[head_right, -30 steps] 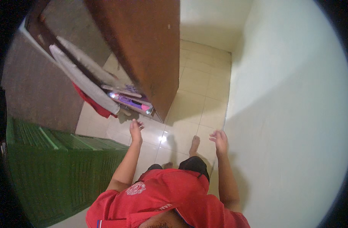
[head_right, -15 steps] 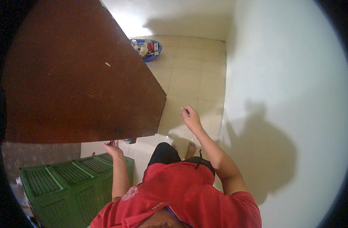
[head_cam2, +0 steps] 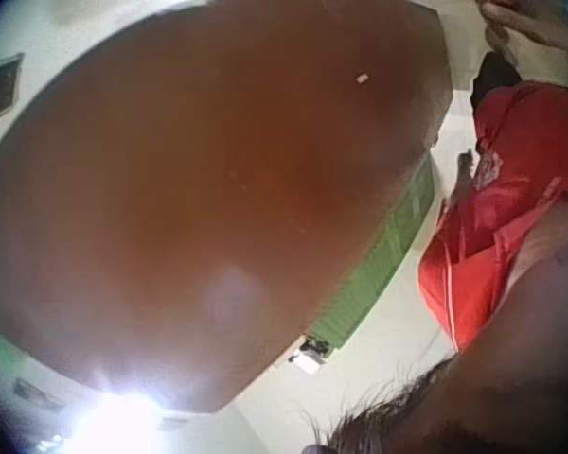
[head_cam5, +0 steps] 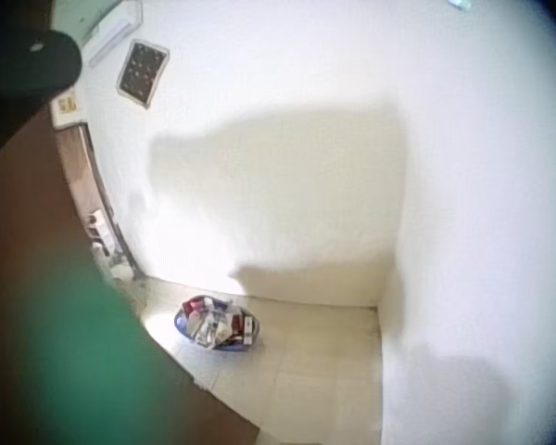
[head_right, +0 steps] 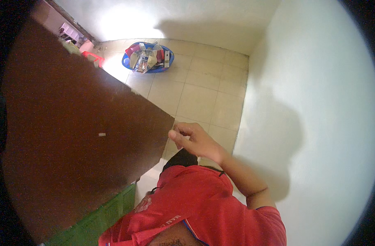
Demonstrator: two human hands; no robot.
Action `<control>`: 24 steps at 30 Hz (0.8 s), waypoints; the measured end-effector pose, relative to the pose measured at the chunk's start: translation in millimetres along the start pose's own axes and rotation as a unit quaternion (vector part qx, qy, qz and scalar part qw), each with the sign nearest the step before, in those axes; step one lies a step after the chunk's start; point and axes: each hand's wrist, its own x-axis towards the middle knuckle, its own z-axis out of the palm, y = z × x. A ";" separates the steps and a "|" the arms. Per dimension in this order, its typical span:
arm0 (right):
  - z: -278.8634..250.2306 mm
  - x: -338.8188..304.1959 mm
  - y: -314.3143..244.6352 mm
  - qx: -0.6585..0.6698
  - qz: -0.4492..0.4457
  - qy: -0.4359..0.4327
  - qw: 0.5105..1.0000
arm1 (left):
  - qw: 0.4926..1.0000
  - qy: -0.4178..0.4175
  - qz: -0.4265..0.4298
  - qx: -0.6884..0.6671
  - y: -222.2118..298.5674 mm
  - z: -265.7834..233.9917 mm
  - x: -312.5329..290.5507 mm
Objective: The person uses a scraper on a stool, then sweeps the floor with a broom and collects the debris into a dustpan.
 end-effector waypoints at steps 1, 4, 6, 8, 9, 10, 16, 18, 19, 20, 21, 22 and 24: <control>-4.1 15.8 -31.3 0.010 -0.044 -0.029 0.999 | 1.000 -0.008 0.027 -0.002 11.0 13.1 -0.2; -20.8 50.1 -100.3 0.057 -0.233 -0.092 0.966 | 0.996 -0.012 0.075 -0.051 65.9 22.7 0.0; -27.5 72.9 -121.3 0.092 -0.321 -0.105 0.937 | 0.993 -0.010 0.085 -0.087 101.3 17.6 -2.5; -25.9 96.4 -136.8 0.133 -0.369 -0.086 0.916 | 0.989 -0.006 0.090 -0.118 128.3 12.3 -1.4; -24.2 104.4 -142.3 0.165 -0.372 -0.075 0.910 | 0.987 -0.006 0.088 -0.131 139.1 10.7 -0.4; -28.4 114.9 -146.0 0.178 -0.385 -0.080 0.902 | 0.986 -0.006 0.086 -0.146 149.7 10.7 2.0; -81.5 195.5 -165.7 0.159 -0.402 -0.165 0.887 | 0.984 0.012 0.080 -0.159 219.3 25.2 -23.3; -106.5 214.0 -167.5 0.136 -0.385 -0.204 0.890 | 0.983 0.018 0.077 -0.165 243.0 33.7 -39.3; -118.3 221.4 -167.6 0.133 -0.386 -0.210 0.888 | 0.982 0.022 0.075 -0.169 253.7 38.3 -48.1; -131.4 230.9 -166.8 0.130 -0.388 -0.216 0.886 | 0.982 0.024 0.074 -0.172 266.0 42.8 -56.2; -142.8 240.7 -163.7 0.138 -0.398 -0.209 0.883 | 0.980 0.029 0.076 -0.182 283.2 46.7 -61.3; -154.9 249.7 -168.7 0.132 -0.392 -0.211 0.886 | 0.978 0.032 0.081 -0.190 304.1 50.3 -66.5; -184.0 270.5 -181.9 0.111 -0.366 -0.221 0.897 | 0.974 0.038 0.086 -0.207 339.0 53.0 -77.8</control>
